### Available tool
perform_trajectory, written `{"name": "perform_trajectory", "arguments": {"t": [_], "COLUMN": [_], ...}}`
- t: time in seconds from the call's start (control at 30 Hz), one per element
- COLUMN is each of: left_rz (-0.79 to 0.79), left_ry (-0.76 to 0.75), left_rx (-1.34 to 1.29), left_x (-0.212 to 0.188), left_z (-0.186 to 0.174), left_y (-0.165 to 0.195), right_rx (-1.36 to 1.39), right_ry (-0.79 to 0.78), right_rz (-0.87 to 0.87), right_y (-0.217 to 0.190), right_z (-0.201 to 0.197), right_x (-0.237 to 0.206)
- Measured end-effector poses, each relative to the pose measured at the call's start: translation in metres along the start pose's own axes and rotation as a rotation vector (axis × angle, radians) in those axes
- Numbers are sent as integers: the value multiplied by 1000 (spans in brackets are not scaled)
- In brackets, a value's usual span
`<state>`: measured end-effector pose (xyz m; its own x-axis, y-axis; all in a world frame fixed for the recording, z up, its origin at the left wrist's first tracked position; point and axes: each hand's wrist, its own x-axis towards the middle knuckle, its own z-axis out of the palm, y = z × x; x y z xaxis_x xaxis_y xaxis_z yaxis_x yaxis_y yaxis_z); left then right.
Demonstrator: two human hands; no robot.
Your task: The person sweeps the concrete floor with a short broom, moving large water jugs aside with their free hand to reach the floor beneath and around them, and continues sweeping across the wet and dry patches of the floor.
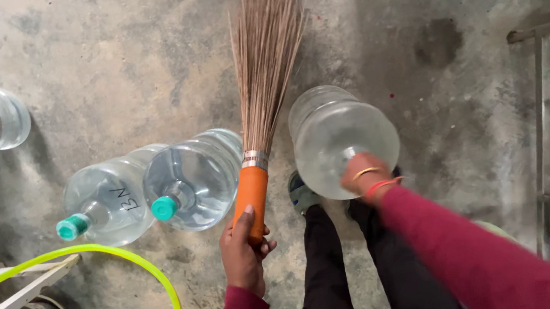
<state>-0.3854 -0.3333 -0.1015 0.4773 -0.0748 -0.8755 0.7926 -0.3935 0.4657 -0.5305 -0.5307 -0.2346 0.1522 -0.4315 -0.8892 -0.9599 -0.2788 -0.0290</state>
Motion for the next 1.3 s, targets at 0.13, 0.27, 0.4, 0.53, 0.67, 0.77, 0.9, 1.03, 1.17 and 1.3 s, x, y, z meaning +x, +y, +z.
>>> {"name": "perform_trajectory", "arguments": {"t": [0.13,0.27,0.4,0.53,0.67,0.77,0.9,1.03,1.17,1.3], "left_rz": [55,82,92,125,286,351,463,567,852,932], "left_ry": [-3,-1,-6,-32,-63,-91,-166,-235,-438,-539], "left_rx": [30,78,103,141,311,452,550,794,890,1131], "left_x": [0,2,1,2,8,2,-31,-79,-105,-110], "left_z": [-14,-25,-27,-33,-42,-46,-38,-25,-21,-19], "left_y": [11,24,32,36,35,35,45,39,-9,-100], "right_rx": [-78,-674,-1060,-1108,-943,-315,385,797,1527,2033], "right_ry": [304,444,575,608,460,363,255,216,-4,-99], "right_rz": [124,-43,-386,-599,-507,-690,-655,-210,202,246], "right_y": [-70,-82,-89,-138,-172,-133,-36,71,136,148], "right_z": [48,71,66,70,82,89,84,82,97,117], "right_x": [-21,-44,-60,-67,-66,-55,-62,-108,-155,-206]}}
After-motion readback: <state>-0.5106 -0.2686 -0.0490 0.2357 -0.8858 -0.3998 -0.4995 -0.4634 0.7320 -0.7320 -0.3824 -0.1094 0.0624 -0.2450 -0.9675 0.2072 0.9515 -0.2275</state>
